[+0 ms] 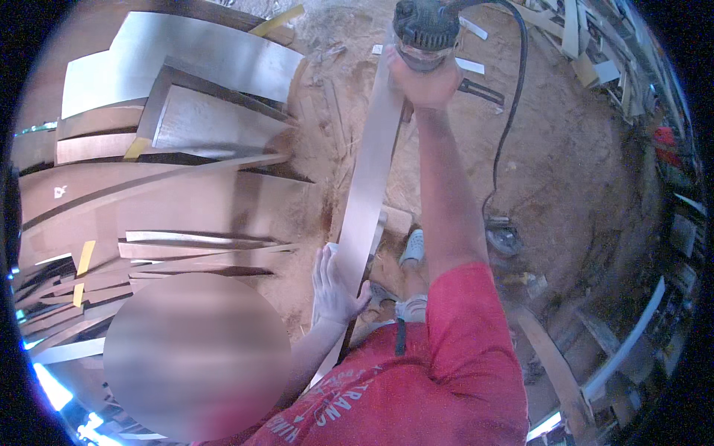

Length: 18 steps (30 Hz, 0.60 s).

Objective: The person uses a handheld wood trimmer to shape the edges of a long wooden plank, moving the tool steadily along the length of the wood while holding it in place with the other hand.

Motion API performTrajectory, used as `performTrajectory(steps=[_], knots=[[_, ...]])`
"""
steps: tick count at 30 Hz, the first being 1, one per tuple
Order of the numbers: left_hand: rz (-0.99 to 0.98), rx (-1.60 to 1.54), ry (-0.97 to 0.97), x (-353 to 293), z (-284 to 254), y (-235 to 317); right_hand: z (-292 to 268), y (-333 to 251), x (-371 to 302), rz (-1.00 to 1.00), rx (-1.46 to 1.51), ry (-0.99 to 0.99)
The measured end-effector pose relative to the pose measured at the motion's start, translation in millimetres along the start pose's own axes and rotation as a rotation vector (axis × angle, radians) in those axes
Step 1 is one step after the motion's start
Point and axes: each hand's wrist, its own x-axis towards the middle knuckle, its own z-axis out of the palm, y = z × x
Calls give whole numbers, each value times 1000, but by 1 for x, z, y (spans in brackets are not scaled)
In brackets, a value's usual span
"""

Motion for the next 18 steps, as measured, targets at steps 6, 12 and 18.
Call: performTrajectory(steps=[6,12,18], knots=[[-2,5,-35,0,-2,-1,10,14,19,-7,-174,-16],[-10,-13,-35,2,-3,1,20,29,40,-2,-114,12],[6,-10,-13,3,-4,3,21,28,58,-3,-90,14]])
